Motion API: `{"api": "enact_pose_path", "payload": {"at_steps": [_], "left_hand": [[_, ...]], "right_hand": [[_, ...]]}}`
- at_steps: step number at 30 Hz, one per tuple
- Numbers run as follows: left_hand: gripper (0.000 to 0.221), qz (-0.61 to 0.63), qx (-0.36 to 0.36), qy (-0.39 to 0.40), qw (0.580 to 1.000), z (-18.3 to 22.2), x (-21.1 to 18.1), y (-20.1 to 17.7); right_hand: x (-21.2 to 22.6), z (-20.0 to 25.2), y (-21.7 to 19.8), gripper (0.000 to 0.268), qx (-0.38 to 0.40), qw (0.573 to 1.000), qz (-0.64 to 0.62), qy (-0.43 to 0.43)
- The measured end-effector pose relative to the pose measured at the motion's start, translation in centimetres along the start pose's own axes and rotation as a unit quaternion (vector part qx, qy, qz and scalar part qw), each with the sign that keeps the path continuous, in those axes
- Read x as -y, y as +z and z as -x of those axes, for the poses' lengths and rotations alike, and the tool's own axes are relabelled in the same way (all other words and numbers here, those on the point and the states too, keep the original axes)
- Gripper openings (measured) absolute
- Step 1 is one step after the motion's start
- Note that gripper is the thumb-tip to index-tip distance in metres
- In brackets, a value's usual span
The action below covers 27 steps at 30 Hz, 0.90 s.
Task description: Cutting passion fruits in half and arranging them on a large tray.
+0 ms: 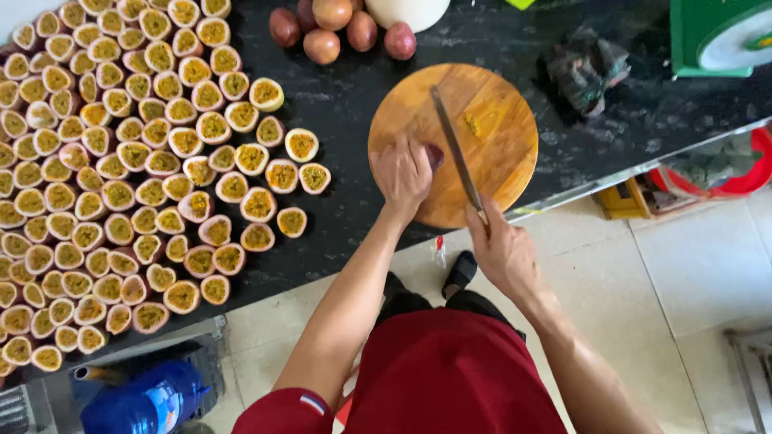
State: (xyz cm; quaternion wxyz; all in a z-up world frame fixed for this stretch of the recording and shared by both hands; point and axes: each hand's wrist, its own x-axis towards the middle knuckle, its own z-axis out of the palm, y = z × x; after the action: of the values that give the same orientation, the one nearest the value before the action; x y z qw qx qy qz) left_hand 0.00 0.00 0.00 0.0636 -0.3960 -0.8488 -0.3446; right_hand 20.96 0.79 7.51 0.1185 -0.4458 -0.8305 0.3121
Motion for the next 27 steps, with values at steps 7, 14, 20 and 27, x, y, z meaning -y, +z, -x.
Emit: {"api": "enact_pose_path", "payload": {"at_steps": [7, 14, 20, 27], "left_hand": [[0.028, 0.012, 0.015, -0.022, 1.0, -0.1, -0.1, 0.0], [0.028, 0.036, 0.049, -0.032, 0.998, -0.4, -0.7, -1.2], [0.028, 0.054, 0.058, -0.021, 0.997, -0.6, -0.1, -0.9], [0.027, 0.037, 0.058, -0.05, 0.996, -0.1, -0.2, -0.4]], "right_hand": [[4.5, -0.4, 0.0, 0.041, 0.009, 0.999, -0.029, -0.017], [3.9, -0.2, 0.7, 0.042, 0.009, 0.999, -0.033, -0.042], [4.0, 2.3, 0.0, 0.047, 0.054, 0.998, -0.014, 0.03], [4.5, -1.1, 1.3, 0.041, 0.05, 0.998, -0.043, 0.001]]}}
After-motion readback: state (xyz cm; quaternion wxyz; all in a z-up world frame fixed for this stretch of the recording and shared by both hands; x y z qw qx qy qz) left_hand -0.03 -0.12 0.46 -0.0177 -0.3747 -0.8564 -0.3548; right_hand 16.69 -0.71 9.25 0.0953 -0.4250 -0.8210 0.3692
